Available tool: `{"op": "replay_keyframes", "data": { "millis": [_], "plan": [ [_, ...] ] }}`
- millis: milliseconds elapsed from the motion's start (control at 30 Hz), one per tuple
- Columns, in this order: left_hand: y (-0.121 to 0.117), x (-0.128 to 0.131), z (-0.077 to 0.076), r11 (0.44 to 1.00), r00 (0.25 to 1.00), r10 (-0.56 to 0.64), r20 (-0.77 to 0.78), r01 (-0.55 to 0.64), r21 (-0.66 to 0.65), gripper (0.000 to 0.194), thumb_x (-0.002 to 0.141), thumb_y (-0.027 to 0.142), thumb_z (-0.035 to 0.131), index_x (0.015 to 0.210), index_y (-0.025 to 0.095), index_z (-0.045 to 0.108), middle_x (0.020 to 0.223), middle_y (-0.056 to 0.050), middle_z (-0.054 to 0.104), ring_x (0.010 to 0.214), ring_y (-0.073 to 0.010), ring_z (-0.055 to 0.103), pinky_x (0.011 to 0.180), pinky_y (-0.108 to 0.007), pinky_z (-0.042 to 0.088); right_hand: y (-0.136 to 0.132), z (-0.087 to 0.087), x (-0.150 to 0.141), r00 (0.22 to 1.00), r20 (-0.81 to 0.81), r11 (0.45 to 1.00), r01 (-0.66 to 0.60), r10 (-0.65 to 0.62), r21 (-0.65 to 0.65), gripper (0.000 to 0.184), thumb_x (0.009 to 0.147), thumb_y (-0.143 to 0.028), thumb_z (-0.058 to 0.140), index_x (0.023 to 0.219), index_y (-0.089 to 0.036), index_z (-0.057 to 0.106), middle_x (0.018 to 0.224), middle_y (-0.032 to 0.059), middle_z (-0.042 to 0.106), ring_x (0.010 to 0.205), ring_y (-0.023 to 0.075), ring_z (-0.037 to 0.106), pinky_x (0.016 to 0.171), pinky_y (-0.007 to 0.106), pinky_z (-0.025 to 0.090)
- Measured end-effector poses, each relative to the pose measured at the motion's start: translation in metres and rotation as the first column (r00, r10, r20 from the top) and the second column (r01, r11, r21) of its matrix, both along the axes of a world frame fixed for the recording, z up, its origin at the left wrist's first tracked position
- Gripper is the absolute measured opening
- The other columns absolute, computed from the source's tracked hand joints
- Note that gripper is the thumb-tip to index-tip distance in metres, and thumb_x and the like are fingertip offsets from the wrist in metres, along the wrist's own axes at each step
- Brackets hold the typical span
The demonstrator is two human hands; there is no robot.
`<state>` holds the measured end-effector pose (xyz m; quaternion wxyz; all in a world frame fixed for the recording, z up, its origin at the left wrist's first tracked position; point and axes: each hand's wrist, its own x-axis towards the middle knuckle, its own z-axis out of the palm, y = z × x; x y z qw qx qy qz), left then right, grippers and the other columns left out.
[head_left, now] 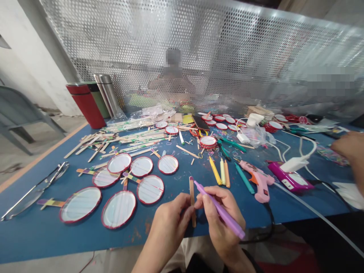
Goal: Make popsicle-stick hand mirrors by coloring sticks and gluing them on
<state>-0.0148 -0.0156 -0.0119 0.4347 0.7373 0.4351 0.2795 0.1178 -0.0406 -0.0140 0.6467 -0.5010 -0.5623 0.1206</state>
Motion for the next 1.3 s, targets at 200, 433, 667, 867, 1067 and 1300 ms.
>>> {"op": "replay_keyframes", "data": {
  "millis": [200, 433, 667, 867, 1067, 1300],
  "plan": [
    [-0.0010, -0.0009, 0.0000, 1.000, 0.999, -0.018, 0.032, 0.019, -0.003, 0.018, 0.094, 0.025, 0.045, 0.080, 0.021, 0.056, 0.070, 0.003, 0.068, 0.065, -0.0123, 0.063, 0.062, -0.018, 0.040, -0.0002, -0.0003, 0.0003, 1.000, 0.002, 1.000, -0.003, 0.003, -0.001, 0.012, 0.092, -0.016, 0.057, 0.101, -0.024, 0.059, 0.072, -0.0050, 0.065, 0.065, 0.0074, 0.065, 0.065, 0.014, 0.054],
    [-0.0004, -0.0004, 0.0004, 1.000, 1.000, -0.007, 0.024, 0.007, -0.012, 0.018, 0.094, 0.026, 0.046, 0.078, 0.021, 0.055, 0.070, 0.002, 0.068, 0.064, -0.0124, 0.063, 0.061, -0.019, 0.040, -0.0007, -0.0010, 0.0001, 1.000, 0.000, 1.000, 0.002, -0.002, -0.007, 0.009, 0.092, -0.017, 0.056, 0.099, -0.023, 0.059, 0.072, -0.0044, 0.064, 0.062, 0.0073, 0.065, 0.062, 0.014, 0.054],
    [-0.0009, -0.0008, -0.0005, 1.000, 1.000, -0.005, 0.013, 0.005, -0.004, 0.016, 0.093, 0.025, 0.046, 0.083, 0.021, 0.058, 0.073, 0.001, 0.070, 0.067, -0.0134, 0.065, 0.062, -0.019, 0.041, -0.0022, -0.0018, 0.0014, 1.000, 0.007, 1.000, -0.021, 0.021, -0.001, 0.010, 0.092, -0.016, 0.056, 0.098, -0.023, 0.059, 0.075, -0.0039, 0.065, 0.060, 0.0065, 0.063, 0.062, 0.015, 0.054],
    [0.0004, -0.0004, -0.0010, 1.000, 1.000, -0.008, 0.014, 0.008, 0.001, 0.016, 0.093, 0.024, 0.046, 0.085, 0.021, 0.060, 0.072, 0.002, 0.070, 0.066, -0.0131, 0.065, 0.063, -0.019, 0.042, -0.0009, -0.0016, 0.0016, 0.999, 0.039, 0.999, -0.029, 0.028, 0.022, 0.014, 0.090, -0.014, 0.057, 0.100, -0.023, 0.060, 0.076, -0.0031, 0.065, 0.063, 0.0073, 0.064, 0.064, 0.016, 0.055],
    [-0.0009, -0.0002, 0.0021, 1.000, 1.000, 0.002, 0.013, -0.002, -0.006, 0.017, 0.092, 0.024, 0.047, 0.080, 0.021, 0.058, 0.071, 0.002, 0.070, 0.065, -0.0129, 0.065, 0.061, -0.019, 0.042, -0.0006, 0.0019, -0.0017, 0.999, -0.002, 0.999, 0.036, -0.036, 0.005, 0.009, 0.090, -0.014, 0.056, 0.095, -0.020, 0.060, 0.073, -0.0021, 0.065, 0.057, 0.0088, 0.064, 0.056, 0.017, 0.054],
    [-0.0012, 0.0001, 0.0010, 1.000, 1.000, 0.000, 0.011, 0.000, 0.003, 0.017, 0.093, 0.024, 0.046, 0.082, 0.021, 0.059, 0.071, 0.001, 0.069, 0.065, -0.0135, 0.064, 0.063, -0.020, 0.042, -0.0021, 0.0011, 0.0002, 1.000, 0.015, 1.000, 0.017, -0.016, -0.010, 0.009, 0.091, -0.016, 0.057, 0.097, -0.021, 0.061, 0.075, -0.0004, 0.067, 0.062, 0.0112, 0.066, 0.058, 0.020, 0.056]
  ]
}}
